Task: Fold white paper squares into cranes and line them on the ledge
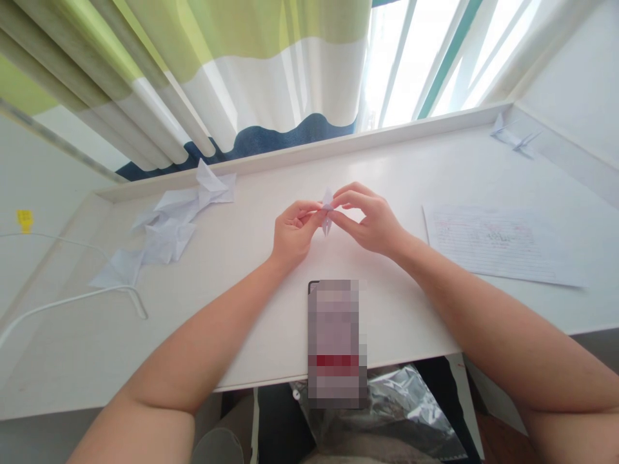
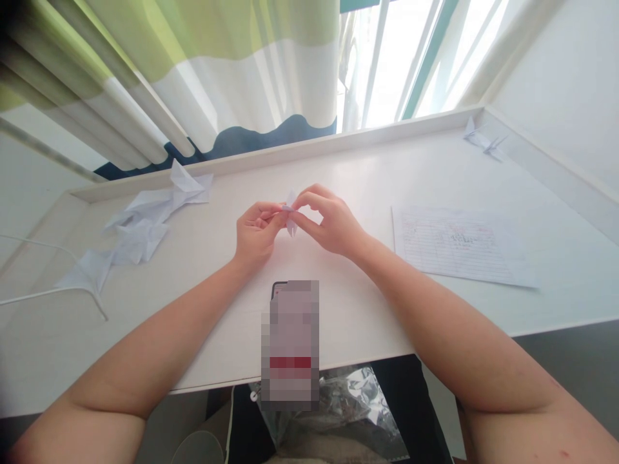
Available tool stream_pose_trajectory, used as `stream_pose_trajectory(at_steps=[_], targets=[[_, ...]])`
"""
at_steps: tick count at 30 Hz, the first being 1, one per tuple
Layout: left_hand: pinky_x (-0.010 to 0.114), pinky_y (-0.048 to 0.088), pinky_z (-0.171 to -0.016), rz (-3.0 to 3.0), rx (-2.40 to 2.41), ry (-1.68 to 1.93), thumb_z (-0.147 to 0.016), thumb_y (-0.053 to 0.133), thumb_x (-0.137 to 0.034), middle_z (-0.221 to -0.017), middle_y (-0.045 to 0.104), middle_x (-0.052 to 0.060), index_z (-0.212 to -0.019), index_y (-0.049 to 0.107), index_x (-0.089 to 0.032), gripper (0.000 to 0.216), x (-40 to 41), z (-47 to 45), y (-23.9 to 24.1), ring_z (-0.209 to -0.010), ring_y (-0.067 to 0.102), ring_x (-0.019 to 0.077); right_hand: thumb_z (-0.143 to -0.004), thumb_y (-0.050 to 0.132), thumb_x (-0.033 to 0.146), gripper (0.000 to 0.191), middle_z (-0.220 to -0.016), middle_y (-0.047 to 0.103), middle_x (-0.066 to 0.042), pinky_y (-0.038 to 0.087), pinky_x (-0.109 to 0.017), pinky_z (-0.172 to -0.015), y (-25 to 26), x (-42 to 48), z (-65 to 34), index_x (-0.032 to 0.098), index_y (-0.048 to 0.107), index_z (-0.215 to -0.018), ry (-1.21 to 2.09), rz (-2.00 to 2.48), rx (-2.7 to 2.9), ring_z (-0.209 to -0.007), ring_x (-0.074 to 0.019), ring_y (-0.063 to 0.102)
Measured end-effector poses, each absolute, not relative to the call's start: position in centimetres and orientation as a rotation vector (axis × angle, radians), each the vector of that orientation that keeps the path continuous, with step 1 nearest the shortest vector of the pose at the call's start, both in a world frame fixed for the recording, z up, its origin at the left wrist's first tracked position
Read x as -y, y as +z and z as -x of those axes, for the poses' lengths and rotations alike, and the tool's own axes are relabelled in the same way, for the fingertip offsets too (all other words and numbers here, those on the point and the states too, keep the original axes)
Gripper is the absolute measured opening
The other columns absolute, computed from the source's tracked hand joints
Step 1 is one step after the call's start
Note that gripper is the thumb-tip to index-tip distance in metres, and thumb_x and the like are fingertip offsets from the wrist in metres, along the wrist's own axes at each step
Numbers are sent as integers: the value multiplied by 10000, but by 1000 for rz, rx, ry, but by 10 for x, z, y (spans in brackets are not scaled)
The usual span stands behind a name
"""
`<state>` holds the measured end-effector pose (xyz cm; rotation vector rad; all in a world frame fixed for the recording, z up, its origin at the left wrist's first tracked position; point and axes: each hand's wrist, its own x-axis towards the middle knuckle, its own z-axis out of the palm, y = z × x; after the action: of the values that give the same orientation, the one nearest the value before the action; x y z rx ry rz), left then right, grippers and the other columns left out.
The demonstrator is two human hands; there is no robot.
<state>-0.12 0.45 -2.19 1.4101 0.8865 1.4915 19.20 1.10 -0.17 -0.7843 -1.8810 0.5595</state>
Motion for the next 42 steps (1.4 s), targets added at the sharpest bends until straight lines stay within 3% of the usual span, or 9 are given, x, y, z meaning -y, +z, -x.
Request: stream_pose_trajectory(at_steps=[6,9,13,19,22,28,32,36,42], targets=[[346,649,-849,-1504,-843,1600,-845,922,-547,-1090,806,33,-906,782,-270,316,-1,0,-19,-1026,783,186,-999,706,414,158,-1058,762,-37,633,-490,-963,2,-6,-191,276,710,-1077,659,803,1850,-1008,-225,718],[351,646,-858,-1516,-861,1606,-847,924,-533,-1024,810,32,-906,785,-261,312,0,0,-18,-976,780,180,-1025,631,351,133,-1067,776,-41,636,-491,-983,5,-5,-191,270,726,-1072,693,773,1830,-1009,-223,724],[334,636,-819,-1476,-842,1540,-841,935,-520,-951,809,13,-987,754,-257,351,0,1,-18,-886,773,160,-1052,572,317,199,-1028,778,-48,642,-423,-877,8,-7,-194,273,766,-1065,681,798,1858,-962,-212,717],[295,610,-792,-1360,-870,1451,-836,938,-524,-919,788,-8,-1010,695,-253,403,-2,3,-18,-845,752,137,-1003,696,430,213,-1018,777,-40,644,-423,-886,4,-7,-194,265,726,-1134,816,812,1860,-947,-213,735],[294,612,-822,-1363,-881,1476,-824,950,-514,-934,781,-7,-994,693,-250,405,-2,3,-19,-876,752,135,-970,753,495,255,-1010,775,-34,650,-447,-899,4,-6,-191,264,687,-1054,853,804,1817,-949,-216,743],[316,630,-823,-1387,-878,1442,-811,953,-535,-947,780,13,-970,727,-244,402,-1,2,-18,-870,748,146,-970,738,512,257,-965,769,-33,665,-481,-893,5,-5,-190,266,666,-951,784,851,1786,-918,-215,725],[331,640,-847,-1411,-867,1442,-821,945,-528,-1068,794,51,-930,755,-229,371,1,0,-17,-934,757,163,-960,744,452,197,-960,775,-31,665,-497,-916,3,-6,-190,266,684,-939,741,864,1795,-931,-223,729],[343,637,-887,-1449,-899,1478,-856,922,-501,-1102,799,67,-907,771,-216,326,2,-1,-20,-987,763,178,-978,703,352,110,-1017,798,-47,631,-484,-922,-1,-9,-191,262,702,-916,605,850,1845,-963,-238,741],[375,617,-929,-1745,-1035,1551,-958,825,-464,-1169,791,63,-959,780,-252,217,5,3,-18,-1108,738,208,-1021,672,315,140,-1045,776,-65,578,-467,-910,-1,-12,-194,269,688,-891,395,836,1964,-988,-259,699]])
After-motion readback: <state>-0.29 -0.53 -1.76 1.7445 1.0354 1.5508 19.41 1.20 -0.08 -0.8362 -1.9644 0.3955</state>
